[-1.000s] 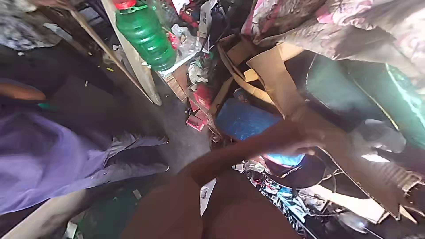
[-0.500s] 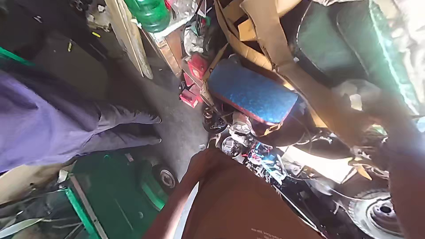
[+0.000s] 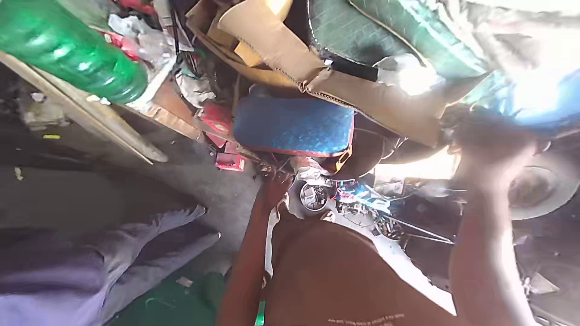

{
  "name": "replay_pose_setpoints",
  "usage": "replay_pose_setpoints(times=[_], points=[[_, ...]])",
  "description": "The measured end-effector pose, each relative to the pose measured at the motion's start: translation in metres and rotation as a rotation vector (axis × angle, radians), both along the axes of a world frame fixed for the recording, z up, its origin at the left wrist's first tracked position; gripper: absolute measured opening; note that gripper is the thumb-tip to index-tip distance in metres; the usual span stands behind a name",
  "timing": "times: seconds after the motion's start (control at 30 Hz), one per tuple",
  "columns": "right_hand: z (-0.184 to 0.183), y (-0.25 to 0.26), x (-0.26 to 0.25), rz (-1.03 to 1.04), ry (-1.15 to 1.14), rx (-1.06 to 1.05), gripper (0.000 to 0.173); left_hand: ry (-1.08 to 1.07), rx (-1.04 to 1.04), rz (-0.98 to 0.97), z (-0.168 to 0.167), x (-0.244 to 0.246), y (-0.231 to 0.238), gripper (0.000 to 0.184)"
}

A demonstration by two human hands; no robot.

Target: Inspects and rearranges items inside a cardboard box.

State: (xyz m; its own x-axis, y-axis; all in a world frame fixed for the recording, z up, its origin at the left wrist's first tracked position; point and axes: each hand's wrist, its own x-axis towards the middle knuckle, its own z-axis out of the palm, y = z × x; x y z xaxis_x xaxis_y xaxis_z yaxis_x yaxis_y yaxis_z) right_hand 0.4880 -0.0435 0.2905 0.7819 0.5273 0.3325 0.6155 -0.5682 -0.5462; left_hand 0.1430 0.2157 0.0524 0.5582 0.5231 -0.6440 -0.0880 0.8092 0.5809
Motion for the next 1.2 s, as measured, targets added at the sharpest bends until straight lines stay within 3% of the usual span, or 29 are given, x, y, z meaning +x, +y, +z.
replay_pose_setpoints(times=[0.07, 0.17, 0.27, 0.37, 0.6, 0.8, 0.93, 1.07, 1.2], points=[[-0.033, -0.017, -0.04, -0.025, 0.109, 0.075, 0.039, -0.064, -0.097, 0.108, -0.018, 0.012, 0.032, 0.063], [-0.072, -0.033, -0.086, -0.128, 0.282, -0.089, 0.035, -0.035, -0.06, 0.178, -0.038, 0.04, 0.065, 0.058], [-0.097, -0.04, -0.114, -0.198, 0.384, -0.166, 0.034, -0.007, -0.066, 0.214, -0.04, 0.072, 0.086, 0.071], [-0.107, -0.042, -0.132, -0.26, 0.472, -0.171, 0.041, 0.016, -0.088, 0.324, -0.034, 0.095, 0.09, 0.078], [-0.135, -0.041, -0.158, -0.312, 0.594, -0.19, 0.04, -0.154, -0.133, 0.326, -0.024, 0.092, 0.095, 0.083], [-0.149, -0.038, -0.156, -0.211, 0.67, -0.256, 0.046, 0.162, -0.043, 0.27, 0.025, 0.104, 0.12, 0.089], [-0.151, -0.036, -0.152, -0.131, 0.664, -0.28, 0.047, 0.326, 0.07, 0.235, 0.024, 0.117, 0.142, 0.094], [-0.15, -0.035, -0.151, -0.069, 0.665, -0.276, 0.048, 0.103, 0.115, 0.304, 0.021, 0.115, 0.145, 0.076], [-0.149, -0.044, -0.148, -0.055, 0.688, -0.307, 0.05, 0.12, 0.154, 0.327, 0.024, 0.117, 0.141, 0.07]])
